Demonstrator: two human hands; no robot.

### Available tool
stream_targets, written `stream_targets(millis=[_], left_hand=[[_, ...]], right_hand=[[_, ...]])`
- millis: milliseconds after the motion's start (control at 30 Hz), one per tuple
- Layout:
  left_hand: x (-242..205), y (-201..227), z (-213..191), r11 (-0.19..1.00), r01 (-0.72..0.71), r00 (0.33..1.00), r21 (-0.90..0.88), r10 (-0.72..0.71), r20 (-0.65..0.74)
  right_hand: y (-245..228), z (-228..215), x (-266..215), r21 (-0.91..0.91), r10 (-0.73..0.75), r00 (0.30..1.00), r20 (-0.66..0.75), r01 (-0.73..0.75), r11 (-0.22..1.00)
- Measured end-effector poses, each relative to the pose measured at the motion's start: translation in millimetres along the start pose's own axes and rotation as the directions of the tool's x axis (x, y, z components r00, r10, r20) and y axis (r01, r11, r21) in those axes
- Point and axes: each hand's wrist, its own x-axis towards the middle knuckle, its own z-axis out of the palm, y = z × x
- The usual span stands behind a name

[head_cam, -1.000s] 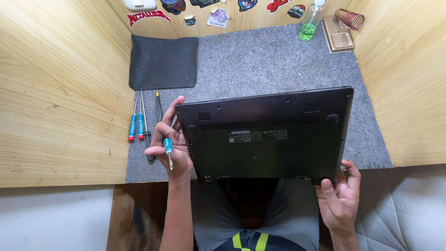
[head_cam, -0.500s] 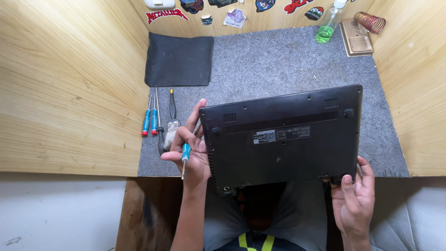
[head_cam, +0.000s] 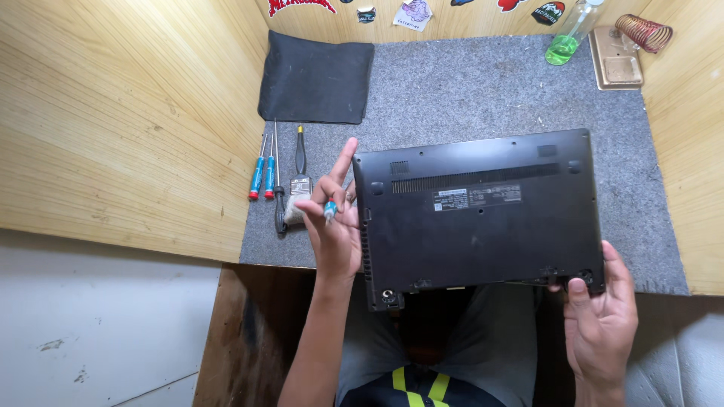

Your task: The person uses a screwdriver to remove screws from the bottom panel of a laptop. After removing the screws, they pry the panel off with their fingers and lift it away to reveal the internal components.

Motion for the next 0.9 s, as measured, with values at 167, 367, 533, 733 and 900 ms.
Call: stream_targets(millis=[167,367,533,733,900], left_hand=[[9.9,-13.7,-11.8,0.973,0.126,0.987,0.193,-0.104,-0.120],[10.7,-25.3,-21.1,0.975,0.163,0.978,0.149,-0.139,-0.159],[-3.8,-22.5,-17.0,0.990,0.121,0.975,0.074,-0.104,-0.194],[-43.3,-19.6,-7.3,0.997,-0.013,0.987,-0.074,0.001,-0.161],[-77.3,-20.6,7.3,0.987,-0.029,0.995,-0.161,0.014,-0.098]], right_hand=[[-15.8,6.7,1.3,-0.307,0.011,1.000,0.002,-0.010,0.952],[-49.5,21.4,10.4,-0.641,0.106,0.993,-0.042,-0.108,0.760],[-46.3,11.0,42.0,-0.700,0.162,0.985,0.054,-0.079,0.710],[-36.7,4.7,84.9,-0.528,0.175,0.956,0.237,-0.025,0.849],[-29.4,5.8,115.7,-0.676,0.153,0.971,0.186,0.013,0.736]])
